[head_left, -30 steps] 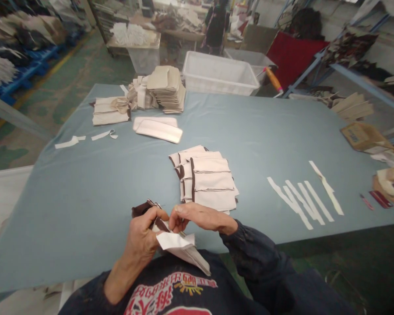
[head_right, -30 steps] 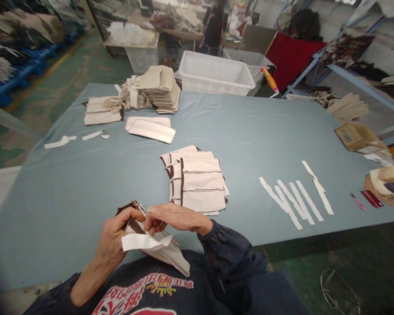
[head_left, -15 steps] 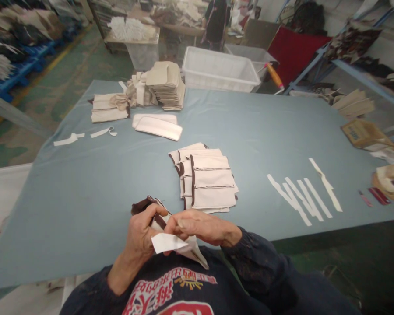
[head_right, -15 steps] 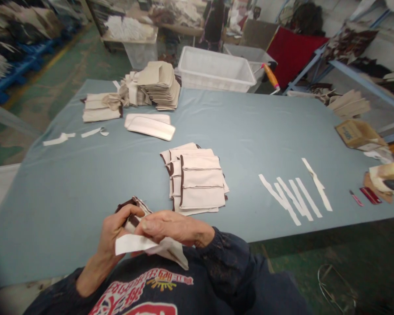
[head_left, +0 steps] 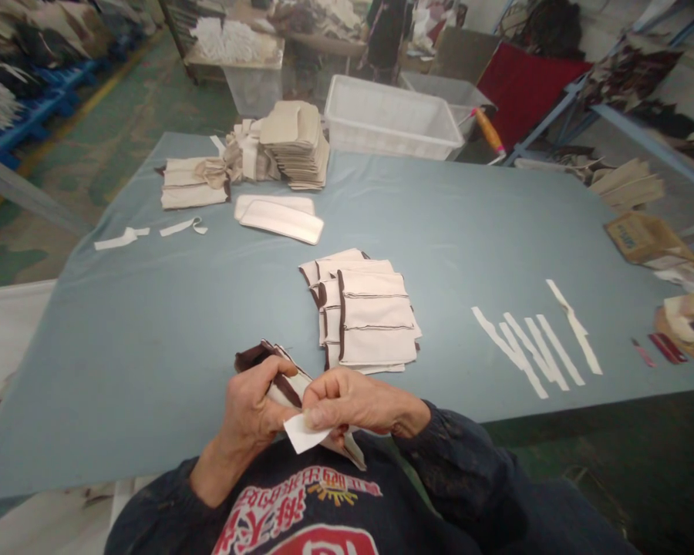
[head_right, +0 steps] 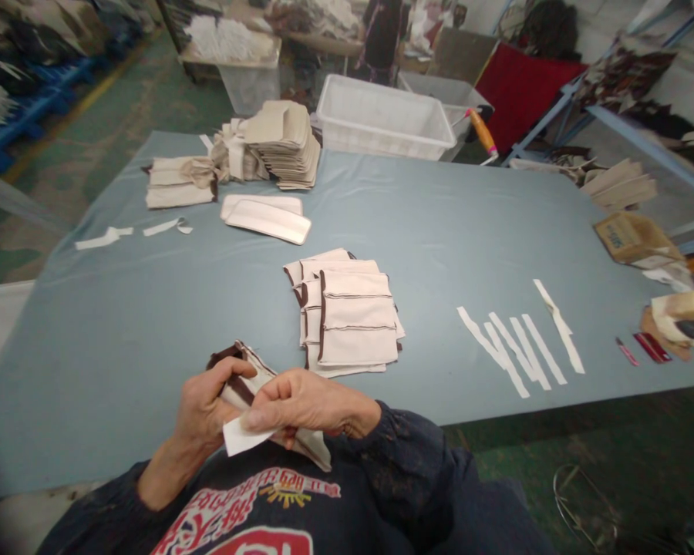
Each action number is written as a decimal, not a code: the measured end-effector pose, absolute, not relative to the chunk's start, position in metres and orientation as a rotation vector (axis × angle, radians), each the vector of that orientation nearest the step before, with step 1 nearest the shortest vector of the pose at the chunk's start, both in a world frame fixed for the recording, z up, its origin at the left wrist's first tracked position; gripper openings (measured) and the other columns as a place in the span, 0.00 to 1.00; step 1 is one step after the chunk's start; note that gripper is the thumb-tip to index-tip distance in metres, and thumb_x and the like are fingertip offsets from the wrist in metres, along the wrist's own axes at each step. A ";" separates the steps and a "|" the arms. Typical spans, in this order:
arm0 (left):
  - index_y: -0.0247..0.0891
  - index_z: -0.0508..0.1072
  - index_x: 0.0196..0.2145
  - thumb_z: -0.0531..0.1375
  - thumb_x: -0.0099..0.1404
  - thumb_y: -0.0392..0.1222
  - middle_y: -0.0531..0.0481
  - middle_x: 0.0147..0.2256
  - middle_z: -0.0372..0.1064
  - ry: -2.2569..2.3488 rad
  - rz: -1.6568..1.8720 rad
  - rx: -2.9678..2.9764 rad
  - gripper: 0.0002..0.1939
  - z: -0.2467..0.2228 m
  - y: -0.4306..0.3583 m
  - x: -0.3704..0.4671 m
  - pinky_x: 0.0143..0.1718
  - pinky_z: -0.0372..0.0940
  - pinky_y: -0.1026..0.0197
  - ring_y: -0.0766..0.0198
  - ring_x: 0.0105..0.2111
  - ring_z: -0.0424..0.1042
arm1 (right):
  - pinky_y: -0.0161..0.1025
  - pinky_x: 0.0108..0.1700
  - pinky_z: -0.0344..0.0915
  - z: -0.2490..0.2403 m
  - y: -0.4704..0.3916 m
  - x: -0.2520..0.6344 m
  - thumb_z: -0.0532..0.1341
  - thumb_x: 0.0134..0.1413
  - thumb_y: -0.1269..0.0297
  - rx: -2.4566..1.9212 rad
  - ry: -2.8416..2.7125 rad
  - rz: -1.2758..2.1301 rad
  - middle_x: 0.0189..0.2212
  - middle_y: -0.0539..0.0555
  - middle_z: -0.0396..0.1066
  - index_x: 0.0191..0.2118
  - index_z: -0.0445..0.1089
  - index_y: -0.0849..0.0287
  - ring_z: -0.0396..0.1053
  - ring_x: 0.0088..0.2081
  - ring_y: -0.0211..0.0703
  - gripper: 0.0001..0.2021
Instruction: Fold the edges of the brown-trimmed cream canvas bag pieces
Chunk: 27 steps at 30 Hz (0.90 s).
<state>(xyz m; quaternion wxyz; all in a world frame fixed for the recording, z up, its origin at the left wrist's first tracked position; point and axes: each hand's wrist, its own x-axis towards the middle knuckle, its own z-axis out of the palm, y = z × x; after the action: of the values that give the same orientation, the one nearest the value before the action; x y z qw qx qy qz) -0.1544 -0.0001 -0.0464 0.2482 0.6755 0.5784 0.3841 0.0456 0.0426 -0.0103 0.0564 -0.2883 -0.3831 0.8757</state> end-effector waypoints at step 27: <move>0.34 0.77 0.36 0.62 0.64 0.57 0.50 0.28 0.74 1.478 0.730 0.945 0.20 -0.044 -0.015 -0.162 0.27 0.60 0.65 0.63 0.26 0.66 | 0.35 0.30 0.55 -0.062 0.002 0.019 0.62 0.61 0.44 -1.283 -1.214 1.654 0.24 0.46 0.61 0.30 0.65 0.59 0.56 0.27 0.35 0.21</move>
<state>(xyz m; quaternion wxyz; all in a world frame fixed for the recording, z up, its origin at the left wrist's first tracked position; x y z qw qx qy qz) -0.1620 -0.0149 -0.0438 0.5814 0.4047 0.6328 0.3126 0.0192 0.0022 -0.0620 0.3531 -0.4962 -0.4693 0.6394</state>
